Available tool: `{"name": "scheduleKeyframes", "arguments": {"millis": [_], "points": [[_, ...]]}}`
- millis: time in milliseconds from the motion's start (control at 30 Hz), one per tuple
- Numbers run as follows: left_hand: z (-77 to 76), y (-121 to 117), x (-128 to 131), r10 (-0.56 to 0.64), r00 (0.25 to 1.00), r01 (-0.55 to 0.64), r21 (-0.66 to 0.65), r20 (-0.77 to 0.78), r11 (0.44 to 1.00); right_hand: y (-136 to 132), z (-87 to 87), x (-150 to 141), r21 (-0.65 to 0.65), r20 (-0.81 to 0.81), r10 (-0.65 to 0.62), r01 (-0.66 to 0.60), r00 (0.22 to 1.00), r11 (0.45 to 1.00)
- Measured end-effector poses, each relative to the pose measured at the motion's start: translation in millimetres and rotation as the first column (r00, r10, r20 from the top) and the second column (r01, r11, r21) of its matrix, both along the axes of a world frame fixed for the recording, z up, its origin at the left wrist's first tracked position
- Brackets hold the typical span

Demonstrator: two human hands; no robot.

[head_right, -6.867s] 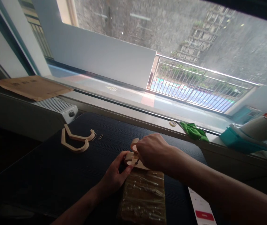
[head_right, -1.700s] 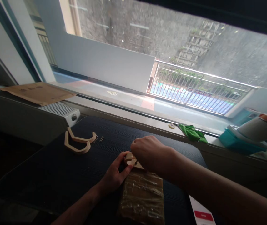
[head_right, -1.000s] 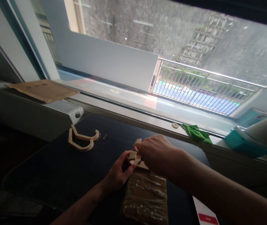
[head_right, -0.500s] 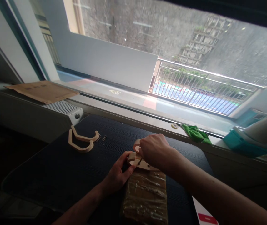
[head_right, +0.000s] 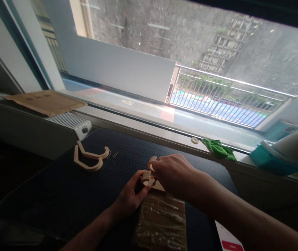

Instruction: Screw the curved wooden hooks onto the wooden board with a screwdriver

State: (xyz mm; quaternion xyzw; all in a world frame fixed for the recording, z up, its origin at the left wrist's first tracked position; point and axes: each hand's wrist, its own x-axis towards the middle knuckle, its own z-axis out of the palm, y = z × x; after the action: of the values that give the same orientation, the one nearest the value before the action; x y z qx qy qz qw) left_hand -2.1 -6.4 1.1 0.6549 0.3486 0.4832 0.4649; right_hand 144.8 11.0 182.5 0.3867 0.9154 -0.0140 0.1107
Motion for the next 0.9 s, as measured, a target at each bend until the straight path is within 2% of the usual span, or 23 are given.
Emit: {"name": "scheduleKeyframes", "arguments": {"millis": [133,233,333,500,667,733,900], "points": [[-2.7,0.2,0.1,0.004,1.000,-0.004,-0.016,-0.002,1.000,1.0,-1.5,0.5,0.039,0.055,-0.205,0.203,0.977,0.978],[-4.2,0.7,-0.4,-0.001,1.000,0.000,-0.016,-0.005,1.000,-1.1,1.5,-1.2,0.066,0.083,-0.257,0.252,0.963,0.966],[-3.6,0.9,-1.0,-0.005,1.000,0.005,-0.009,-0.012,1.000,-4.3,7.6,-2.5,0.074,0.122,-0.211,0.204,0.970,0.976],[0.0,0.3,-1.0,0.000,1.000,0.000,0.004,-0.016,1.000,-8.5,15.5,-3.6,0.007,0.067,-0.018,0.018,0.998,1.000],[0.6,0.4,-0.5,0.000,1.000,0.000,0.004,-0.013,1.000,-5.7,6.2,-3.4,-0.008,-0.015,0.050,-0.050,0.999,0.999],[0.0,0.4,-0.5,0.004,1.000,-0.004,-0.001,-0.012,1.000,-3.8,0.9,-1.9,0.005,-0.040,0.004,-0.004,0.999,1.000],[-2.5,0.3,-0.4,0.013,1.000,-0.013,-0.021,-0.005,1.000,-1.7,-5.3,2.3,0.099,0.019,-0.274,0.271,0.962,0.958]]}}
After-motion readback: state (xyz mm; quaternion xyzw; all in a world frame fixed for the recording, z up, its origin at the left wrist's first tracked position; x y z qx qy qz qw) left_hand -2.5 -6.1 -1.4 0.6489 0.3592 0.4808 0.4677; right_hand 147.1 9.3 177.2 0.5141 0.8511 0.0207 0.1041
